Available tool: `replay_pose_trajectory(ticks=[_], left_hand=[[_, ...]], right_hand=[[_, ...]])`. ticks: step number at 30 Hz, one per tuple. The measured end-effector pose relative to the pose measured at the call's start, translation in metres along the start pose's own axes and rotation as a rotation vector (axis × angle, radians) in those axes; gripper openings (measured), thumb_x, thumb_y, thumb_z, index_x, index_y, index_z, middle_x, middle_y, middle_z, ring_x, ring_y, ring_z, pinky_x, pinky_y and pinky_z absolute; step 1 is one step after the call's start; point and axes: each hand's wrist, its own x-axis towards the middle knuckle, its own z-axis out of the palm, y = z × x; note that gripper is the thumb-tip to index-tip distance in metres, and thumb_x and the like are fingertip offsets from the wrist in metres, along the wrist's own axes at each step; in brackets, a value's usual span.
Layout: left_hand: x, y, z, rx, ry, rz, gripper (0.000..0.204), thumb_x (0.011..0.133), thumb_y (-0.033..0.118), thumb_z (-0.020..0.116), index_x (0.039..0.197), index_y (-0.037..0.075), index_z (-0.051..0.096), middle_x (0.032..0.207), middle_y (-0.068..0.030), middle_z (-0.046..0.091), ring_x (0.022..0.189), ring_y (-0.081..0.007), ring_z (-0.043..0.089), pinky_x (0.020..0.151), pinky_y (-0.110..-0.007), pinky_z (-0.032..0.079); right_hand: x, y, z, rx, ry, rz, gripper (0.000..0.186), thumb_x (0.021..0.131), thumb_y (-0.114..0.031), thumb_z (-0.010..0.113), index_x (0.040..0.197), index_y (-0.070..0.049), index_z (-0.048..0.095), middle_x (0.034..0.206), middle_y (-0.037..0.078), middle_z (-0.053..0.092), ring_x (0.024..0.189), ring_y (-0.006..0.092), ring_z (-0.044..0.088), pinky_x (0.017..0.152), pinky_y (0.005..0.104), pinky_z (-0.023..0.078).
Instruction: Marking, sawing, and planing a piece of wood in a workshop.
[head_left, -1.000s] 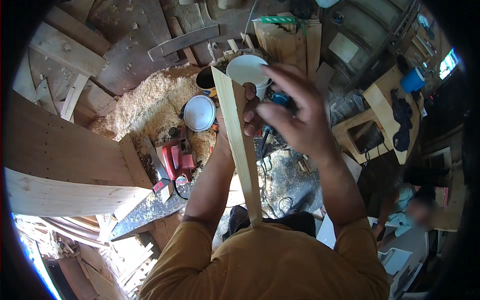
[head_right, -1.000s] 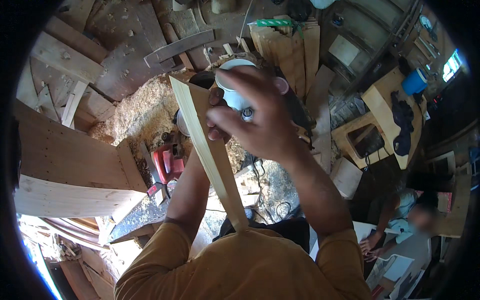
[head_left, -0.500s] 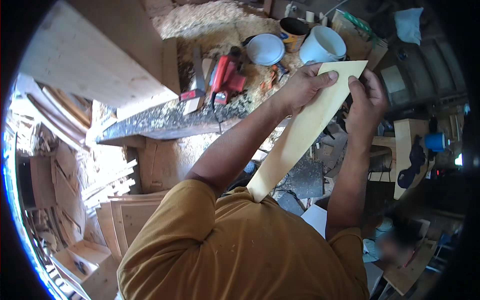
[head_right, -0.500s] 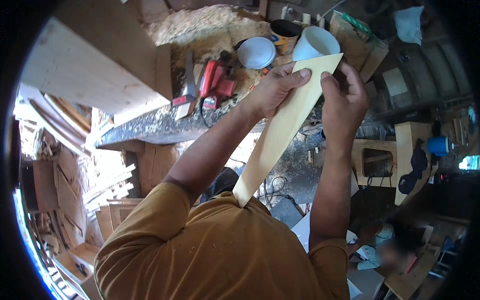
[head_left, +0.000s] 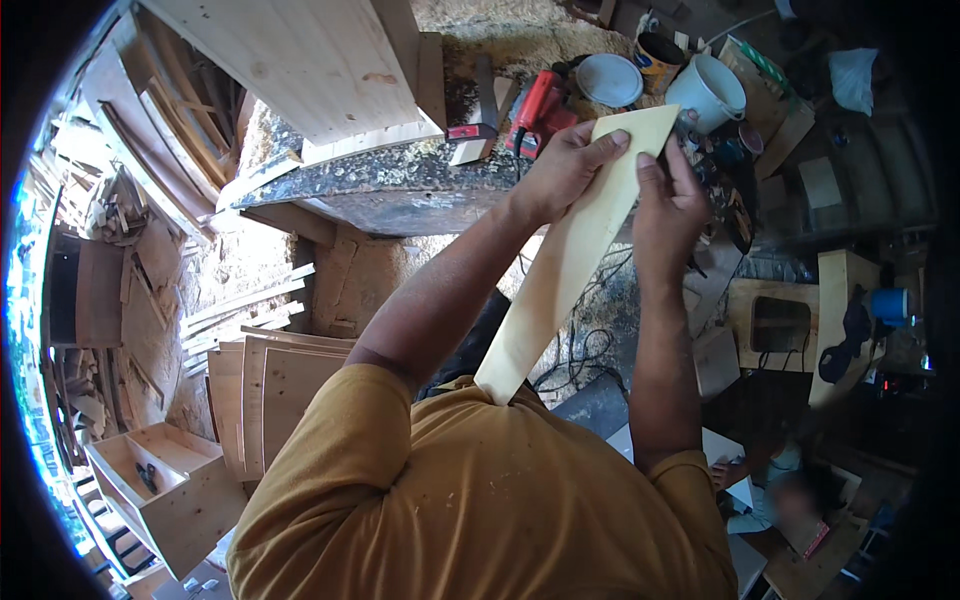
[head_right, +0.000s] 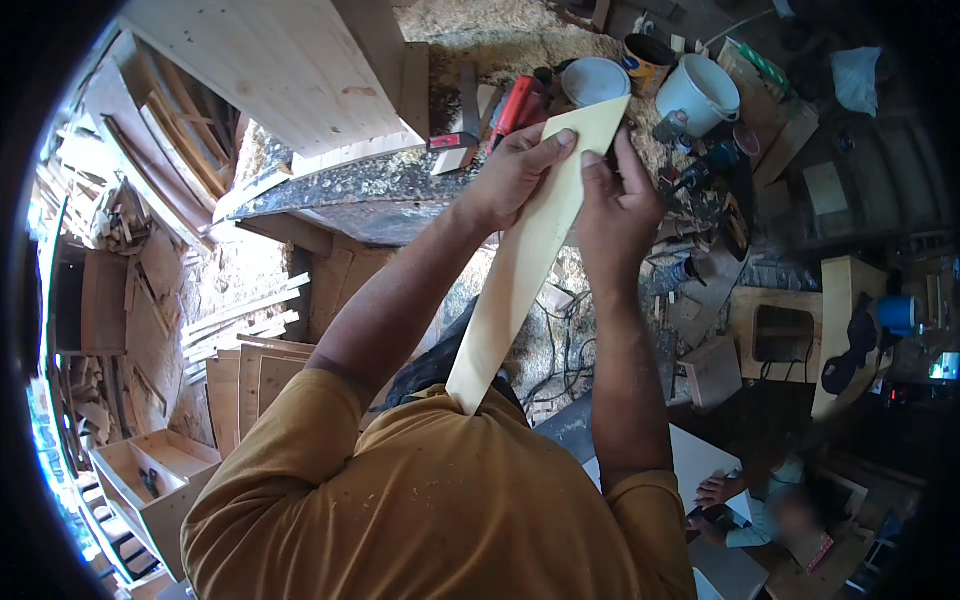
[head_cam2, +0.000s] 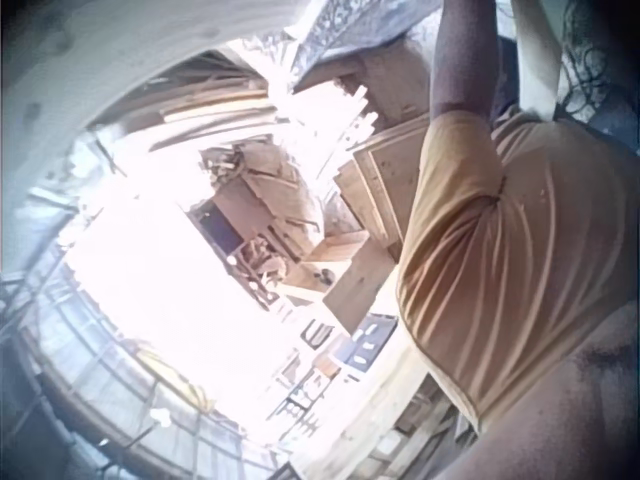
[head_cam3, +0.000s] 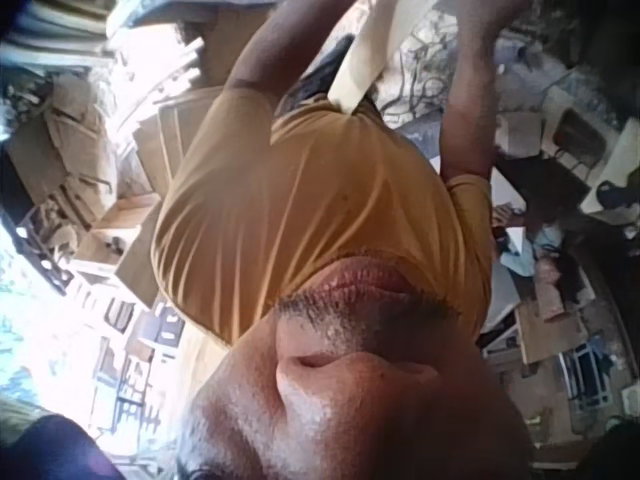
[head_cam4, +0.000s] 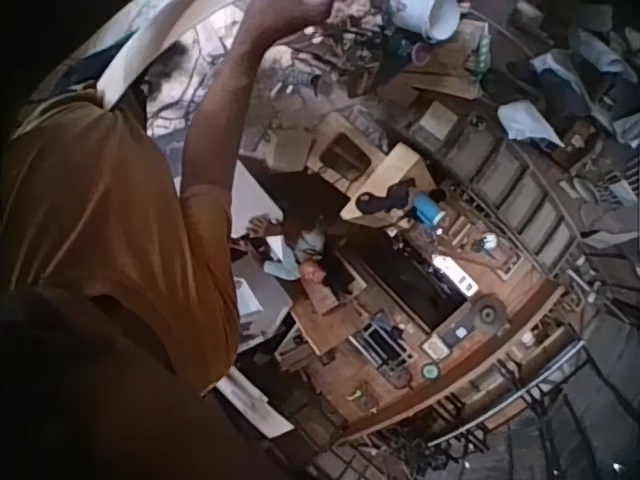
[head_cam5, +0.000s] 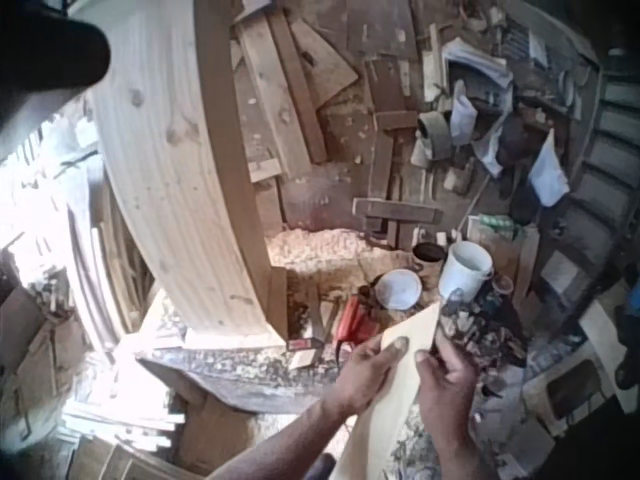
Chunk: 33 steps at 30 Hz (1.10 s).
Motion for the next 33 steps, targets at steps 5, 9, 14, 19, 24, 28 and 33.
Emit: replay_pose_trajectory(ticks=[5,9,14,19,24,28,33], left_hand=[[-0.064,0.034,-0.037,0.669,0.013,-0.249,0.044,0.084,0.039,0.063,0.109,0.003,0.060,0.089,-0.0071,0.067,0.077,-0.0145,0.063,0.074,-0.029,0.050],[-0.162,-0.002,-0.097,0.602,-0.122,-0.438,0.040,0.080,0.029,0.070,0.108,0.000,0.064,0.097,-0.0077,0.067,0.086,-0.0123,0.060,0.080,-0.029,0.047],[-0.231,0.019,-0.179,0.764,-0.032,-0.496,0.031,0.085,0.019,0.064,0.108,-0.001,0.059,0.098,-0.0059,0.063,0.089,-0.0080,0.053,0.081,-0.028,0.044],[-0.286,0.029,-0.268,0.662,0.029,-0.518,0.027,0.085,0.016,0.061,0.106,-0.001,0.059,0.093,-0.0046,0.063,0.086,-0.0079,0.054,0.077,-0.027,0.045],[-0.299,0.077,-0.391,0.474,0.369,-0.509,0.027,0.082,0.016,0.067,0.102,-0.001,0.061,0.087,-0.0023,0.064,0.079,-0.0095,0.056,0.072,-0.026,0.046],[-0.282,0.146,-0.492,0.387,0.241,-0.584,0.032,0.084,0.025,0.065,0.104,0.001,0.062,0.089,-0.0017,0.062,0.083,-0.0089,0.056,0.073,-0.025,0.045],[-0.252,0.155,-0.610,0.140,0.282,-0.741,0.057,0.087,0.051,0.052,0.118,0.003,0.053,0.103,-0.0086,0.062,0.086,-0.0166,0.059,0.072,-0.030,0.050]], right_hand=[[0.011,-0.004,0.016,0.160,-0.066,0.012,0.046,0.085,0.000,0.054,0.129,0.006,0.042,0.110,0.013,0.061,0.098,0.0159,0.058,0.086,0.0276,0.045],[0.038,-0.005,0.022,0.387,-0.048,0.031,0.056,0.083,0.001,0.054,0.134,0.004,0.032,0.105,0.015,0.061,0.093,0.0186,0.059,0.083,0.0289,0.045],[0.056,0.047,0.055,0.408,-0.162,0.188,0.038,0.083,-0.002,0.056,0.120,-0.002,0.045,0.107,0.011,0.058,0.096,0.0190,0.058,0.082,0.0305,0.048],[0.042,0.098,0.139,0.426,-0.045,0.315,0.026,0.083,-0.003,0.056,0.109,-0.005,0.051,0.101,0.008,0.059,0.087,0.0168,0.060,0.073,0.0298,0.051],[0.006,0.154,0.213,0.554,0.125,0.445,0.028,0.085,-0.009,0.057,0.112,-0.008,0.051,0.106,0.009,0.060,0.092,0.0231,0.060,0.075,0.0354,0.052],[-0.035,0.209,0.228,0.680,0.153,0.664,0.026,0.087,-0.022,0.057,0.110,-0.011,0.054,0.108,0.007,0.061,0.095,0.0213,0.059,0.073,0.0326,0.051],[-0.103,0.242,0.235,0.672,0.411,0.725,0.023,0.090,-0.027,0.054,0.107,-0.012,0.054,0.103,0.006,0.061,0.093,0.0227,0.059,0.068,0.0342,0.050]])
